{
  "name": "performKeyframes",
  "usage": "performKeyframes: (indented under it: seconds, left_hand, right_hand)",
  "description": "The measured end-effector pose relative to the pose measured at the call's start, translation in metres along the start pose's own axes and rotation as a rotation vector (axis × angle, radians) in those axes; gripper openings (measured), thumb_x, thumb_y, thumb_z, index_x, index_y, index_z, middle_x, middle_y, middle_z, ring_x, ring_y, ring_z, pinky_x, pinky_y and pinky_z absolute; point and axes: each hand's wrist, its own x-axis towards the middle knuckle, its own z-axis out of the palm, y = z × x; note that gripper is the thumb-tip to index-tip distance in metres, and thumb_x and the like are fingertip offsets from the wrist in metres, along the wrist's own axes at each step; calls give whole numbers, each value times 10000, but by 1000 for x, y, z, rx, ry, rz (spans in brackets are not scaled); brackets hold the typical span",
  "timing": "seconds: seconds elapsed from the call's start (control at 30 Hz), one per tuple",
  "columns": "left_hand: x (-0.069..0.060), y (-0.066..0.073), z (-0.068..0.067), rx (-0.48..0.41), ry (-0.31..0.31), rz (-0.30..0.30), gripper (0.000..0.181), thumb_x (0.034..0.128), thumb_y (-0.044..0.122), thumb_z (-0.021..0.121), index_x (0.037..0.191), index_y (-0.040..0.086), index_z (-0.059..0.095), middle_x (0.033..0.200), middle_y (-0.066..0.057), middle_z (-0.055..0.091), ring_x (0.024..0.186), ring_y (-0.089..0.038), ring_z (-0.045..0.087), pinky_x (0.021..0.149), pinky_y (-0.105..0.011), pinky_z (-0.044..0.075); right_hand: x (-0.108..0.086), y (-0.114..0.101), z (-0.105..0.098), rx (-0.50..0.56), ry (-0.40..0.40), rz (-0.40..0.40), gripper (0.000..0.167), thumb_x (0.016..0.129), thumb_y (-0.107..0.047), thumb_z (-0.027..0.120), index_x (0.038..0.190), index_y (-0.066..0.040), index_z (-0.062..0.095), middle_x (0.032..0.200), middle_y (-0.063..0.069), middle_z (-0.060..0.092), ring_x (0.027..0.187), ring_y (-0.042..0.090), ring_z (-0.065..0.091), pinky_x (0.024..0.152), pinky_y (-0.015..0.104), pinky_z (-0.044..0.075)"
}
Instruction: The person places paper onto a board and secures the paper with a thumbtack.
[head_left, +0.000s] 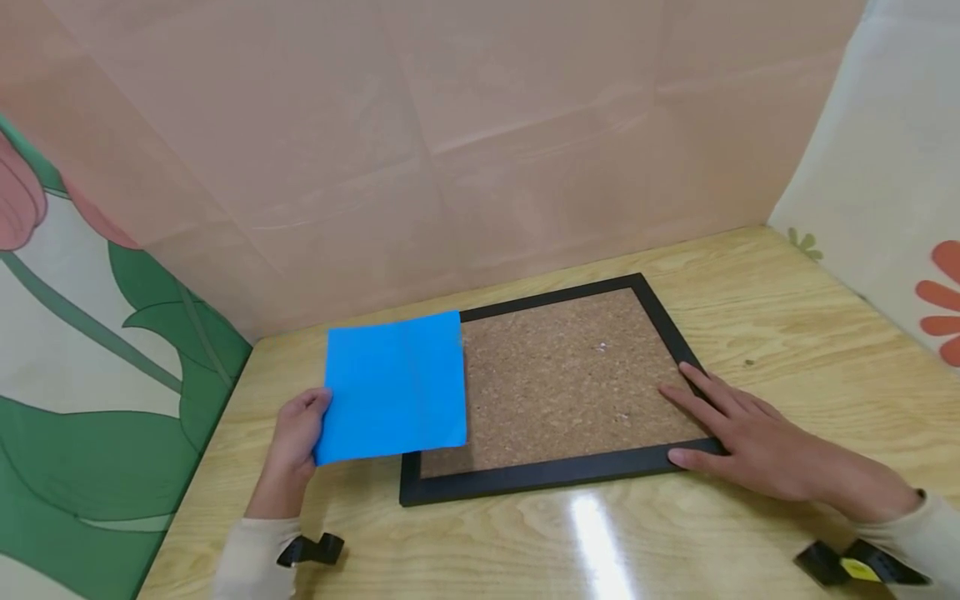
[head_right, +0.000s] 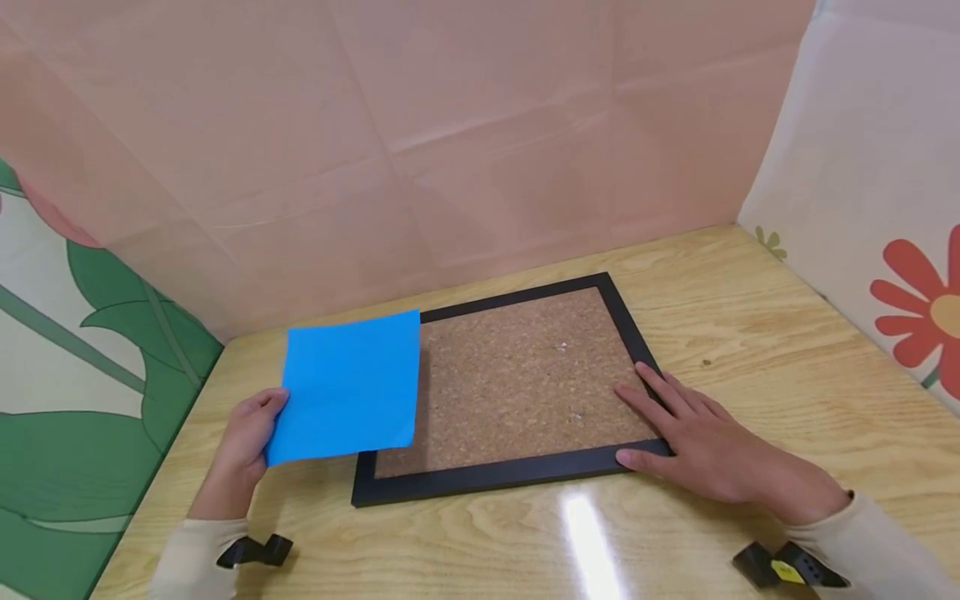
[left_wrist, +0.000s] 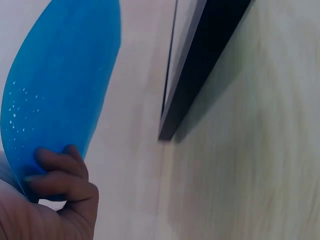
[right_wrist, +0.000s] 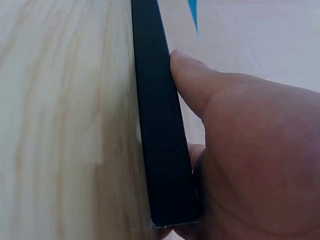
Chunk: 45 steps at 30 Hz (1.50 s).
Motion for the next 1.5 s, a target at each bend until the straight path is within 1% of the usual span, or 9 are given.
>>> performKeyframes:
  seconds: [0.17,0.37,0.63,0.83,0.93,1.07,1.27,1.4,1.5]
  left_hand:
    - [-1,3,30,-43,1,10,444,1093,232,365,1418,-57,456,1533,-191,360,1394,-318,332,1180,-504,264]
    - [3,0,69,-90,-3,16,413,1081,175,399,1399,-68,504,1555,-212,374,1449,-355,327,1205,-534,251]
    - [-2,-1,117,-113,-95,-37,417,1078,199,428,1425,-18,504,1579,-201,352,1487,-387,283,1213,-565,210]
    - [-8,4,145,-128,-146,-55,390,1077,183,417,1393,-9,543,1580,-195,352,1493,-364,272,1213,-548,223]
    - [-9,3,154,-141,-147,-49,364,1077,171,413,1347,-9,577,1518,-188,415,1432,-340,346,1187,-520,295]
    - [-10,0,161,-144,-140,-48,366,1078,170,413,1367,1,562,1508,-184,433,1430,-336,357,1176,-506,317]
    - [-11,-1,164,-146,-123,-58,396,1082,181,407,1428,19,516,1565,-180,386,1484,-346,298,1201,-528,268]
    - [-11,-1,164,-132,-120,-55,385,1083,187,409,1408,24,534,1547,-159,409,1453,-312,334,1194,-523,283]
    - [-11,-1,164,-129,-123,-56,357,1084,195,408,1356,31,573,1486,-133,458,1363,-263,393,1162,-500,331]
  right_hand:
    - [0,1,0,-6,3,4,794,938,-537,621,1592,-326,222,1693,93,57,1494,484,182,1010,677,263]
    - [0,2,2,-12,-3,13,792,939,-565,603,1592,-335,218,1695,84,48,1499,478,173,1010,686,263]
    - [2,0,2,-13,12,-4,788,939,-544,616,1590,-329,228,1694,85,59,1492,481,192,1011,674,268]
    - [1,1,0,-22,2,6,793,939,-530,622,1592,-312,229,1693,101,56,1475,500,209,1006,689,267]
    - [1,1,1,-23,3,7,793,936,-532,625,1591,-316,232,1693,96,56,1481,492,204,1011,687,265]
    - [1,0,2,-19,9,-8,795,940,-528,622,1594,-310,226,1694,96,52,1488,488,193,1007,683,264]
    - [1,-1,2,-18,5,5,788,935,-559,612,1588,-331,235,1694,81,60,1488,481,201,1018,678,262]
    - [1,0,1,-26,5,-1,799,938,-544,617,1594,-322,218,1694,91,50,1483,491,202,1008,685,266]
    - [0,1,2,-25,9,-6,805,939,-524,625,1597,-309,214,1694,100,47,1479,499,203,997,688,269]
